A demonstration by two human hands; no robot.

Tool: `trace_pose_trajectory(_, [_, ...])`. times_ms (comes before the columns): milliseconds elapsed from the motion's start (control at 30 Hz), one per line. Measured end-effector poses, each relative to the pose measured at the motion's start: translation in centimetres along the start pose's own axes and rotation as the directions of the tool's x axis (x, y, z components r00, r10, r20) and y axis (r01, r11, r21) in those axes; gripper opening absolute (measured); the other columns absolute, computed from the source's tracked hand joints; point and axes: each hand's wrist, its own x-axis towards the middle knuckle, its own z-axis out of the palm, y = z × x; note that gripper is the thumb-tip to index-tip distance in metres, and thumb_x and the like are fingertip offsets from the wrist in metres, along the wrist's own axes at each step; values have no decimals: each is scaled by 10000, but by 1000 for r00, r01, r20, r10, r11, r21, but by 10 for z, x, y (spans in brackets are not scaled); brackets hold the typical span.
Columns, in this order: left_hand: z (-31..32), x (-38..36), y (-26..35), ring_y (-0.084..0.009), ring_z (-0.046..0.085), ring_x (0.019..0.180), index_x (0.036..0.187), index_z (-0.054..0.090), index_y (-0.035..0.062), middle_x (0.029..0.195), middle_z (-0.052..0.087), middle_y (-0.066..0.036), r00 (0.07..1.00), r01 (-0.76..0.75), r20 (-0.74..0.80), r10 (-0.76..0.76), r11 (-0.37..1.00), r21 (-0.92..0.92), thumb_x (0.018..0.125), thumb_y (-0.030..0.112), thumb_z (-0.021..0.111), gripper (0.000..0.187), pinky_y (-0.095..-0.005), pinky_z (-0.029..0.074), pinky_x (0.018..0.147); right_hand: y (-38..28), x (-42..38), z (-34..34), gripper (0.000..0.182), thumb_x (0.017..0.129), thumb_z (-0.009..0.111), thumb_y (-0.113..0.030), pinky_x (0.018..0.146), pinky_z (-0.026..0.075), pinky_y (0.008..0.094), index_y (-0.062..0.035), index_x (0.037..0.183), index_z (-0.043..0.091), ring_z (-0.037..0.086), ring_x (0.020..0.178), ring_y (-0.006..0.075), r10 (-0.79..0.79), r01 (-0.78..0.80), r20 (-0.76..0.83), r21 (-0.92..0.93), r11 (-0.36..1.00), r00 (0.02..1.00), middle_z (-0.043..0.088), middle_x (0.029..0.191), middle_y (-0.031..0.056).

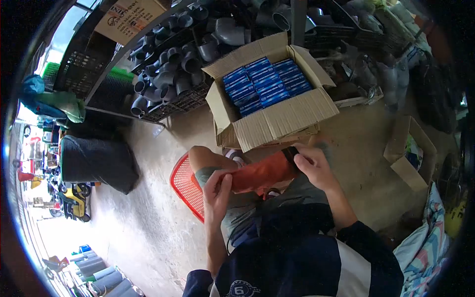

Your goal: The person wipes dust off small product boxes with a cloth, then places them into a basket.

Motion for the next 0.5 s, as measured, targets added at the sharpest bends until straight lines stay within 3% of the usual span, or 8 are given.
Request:
trace_pose_trajectory(100, [15, 14, -27, -116, 553, 1055, 1173, 607, 9, 1138, 606, -77, 984, -175, 5, 178, 973, -148, 992, 88, 559, 203, -249, 448, 864, -33, 5, 10, 276, 957, 644, -261, 725, 443, 278, 10, 941, 690, 572, 819, 141, -213, 214, 12, -33, 976, 977, 639, 943, 54])
trace_pose_trajectory(200, [40, 8, -35, -158, 495, 1180, 1313, 494, 44, 1317, 510, -99, 999, 2, -35, -18, 906, -423, 978, 68, 570, 344, -294, 438, 917, -73, 6, 19, 301, 930, 666, -272, 789, 483, 343, 27, 952, 686, 608, 886, 220, -190, 206, 85, -274, 939, 978, 647, 1011, 111])
trace_pose_trajectory(233, [43, 5, -36, -177, 485, 1229, 1385, 402, 53, 1347, 480, -105, 999, -10, -33, -5, 896, -443, 931, 83, 646, 516, -313, 440, 937, -82, 7, 21, 280, 909, 657, -212, 831, 505, 391, 39, 1031, 673, 621, 954, 292, -188, 223, 135, -334, 916, 973, 621, 1066, 155])
trace_pose_trajectory(333, [48, -12, -33, -198, 471, 1265, 1421, 360, 36, 1359, 464, -130, 980, -147, 83, 181, 937, -316, 850, 117, 749, 696, -339, 445, 977, -81, 8, 24, 290, 898, 621, -130, 820, 514, 416, 52, 1123, 631, 616, 1002, 324, -157, 275, 247, -577, 769, 956, 583, 1118, 173])
trace_pose_trajectory(433, [65, -19, 4, -252, 512, 1218, 1483, 235, 8, 1387, 432, -170, 932, -256, 189, 309, 931, -261, 821, 171, 793, 882, -345, 453, 987, -75, 8, 32, 322, 885, 585, -64, 836, 518, 433, 55, 1184, 586, 606, 1046, 352, -67, 211, 262, -569, 795, 963, 546, 1158, 183])
trace_pose_trajectory(500, [75, -15, -7, -237, 508, 1220, 1507, 175, 19, 1419, 400, -169, 943, -234, 197, 268, 956, -179, 802, 138, 808, 955, -336, 460, 973, -68, 8, 34, 306, 890, 593, -68, 845, 520, 442, 53, 1172, 582, 606, 1041, 363, -41, 185, 250, -583, 791, 967, 545, 1162, 179])
